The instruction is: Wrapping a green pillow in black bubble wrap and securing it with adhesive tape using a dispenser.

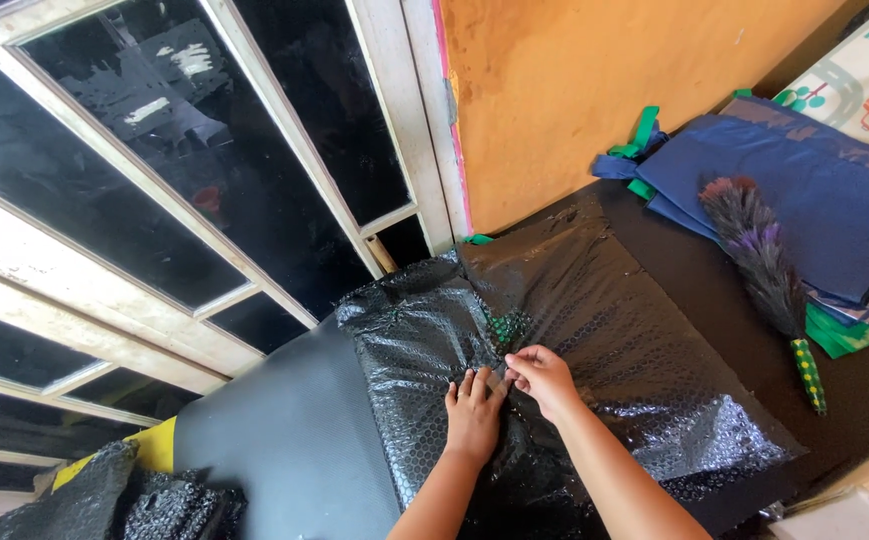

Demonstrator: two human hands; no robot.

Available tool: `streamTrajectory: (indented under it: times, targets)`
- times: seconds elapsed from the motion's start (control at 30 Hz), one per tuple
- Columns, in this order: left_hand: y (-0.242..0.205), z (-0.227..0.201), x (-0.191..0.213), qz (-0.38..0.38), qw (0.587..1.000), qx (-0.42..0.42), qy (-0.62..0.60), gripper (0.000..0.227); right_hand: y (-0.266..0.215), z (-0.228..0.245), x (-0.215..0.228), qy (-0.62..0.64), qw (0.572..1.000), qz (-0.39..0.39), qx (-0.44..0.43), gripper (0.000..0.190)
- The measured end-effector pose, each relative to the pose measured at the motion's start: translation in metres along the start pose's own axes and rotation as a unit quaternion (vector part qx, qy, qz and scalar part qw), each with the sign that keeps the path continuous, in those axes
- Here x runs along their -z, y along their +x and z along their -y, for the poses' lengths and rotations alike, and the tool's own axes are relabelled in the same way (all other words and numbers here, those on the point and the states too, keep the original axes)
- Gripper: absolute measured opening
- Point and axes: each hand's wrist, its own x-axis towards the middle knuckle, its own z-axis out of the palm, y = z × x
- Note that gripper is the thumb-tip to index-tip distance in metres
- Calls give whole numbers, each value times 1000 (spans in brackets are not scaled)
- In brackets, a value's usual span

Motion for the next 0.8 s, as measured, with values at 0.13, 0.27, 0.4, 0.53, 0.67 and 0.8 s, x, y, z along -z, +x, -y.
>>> streamTrajectory:
  times: [0.13,0.27,0.4,0.53,0.67,0.8]
  targets:
    - [1,2,-8,14,1000,-4,0,53,-25,30,-2,-225,974,33,10,18]
    - [2,0,0,20,1000,7,-9,61,-32,39,8,-336,932,44,128,14]
    - [2,-2,6,52,998,20,-17,61,-45,48,20,-339,932,73,108,15]
    - [6,4,5,52,998,27,-9,55,-76,74,29,-248,962,94,61,13]
    - [10,5,28,49,998,17,-21,46,-63,64,64,-129,982,109,79,13]
    - [13,8,45,93,992,35,-79,45,-95,83,68,-352,920,41,169,67]
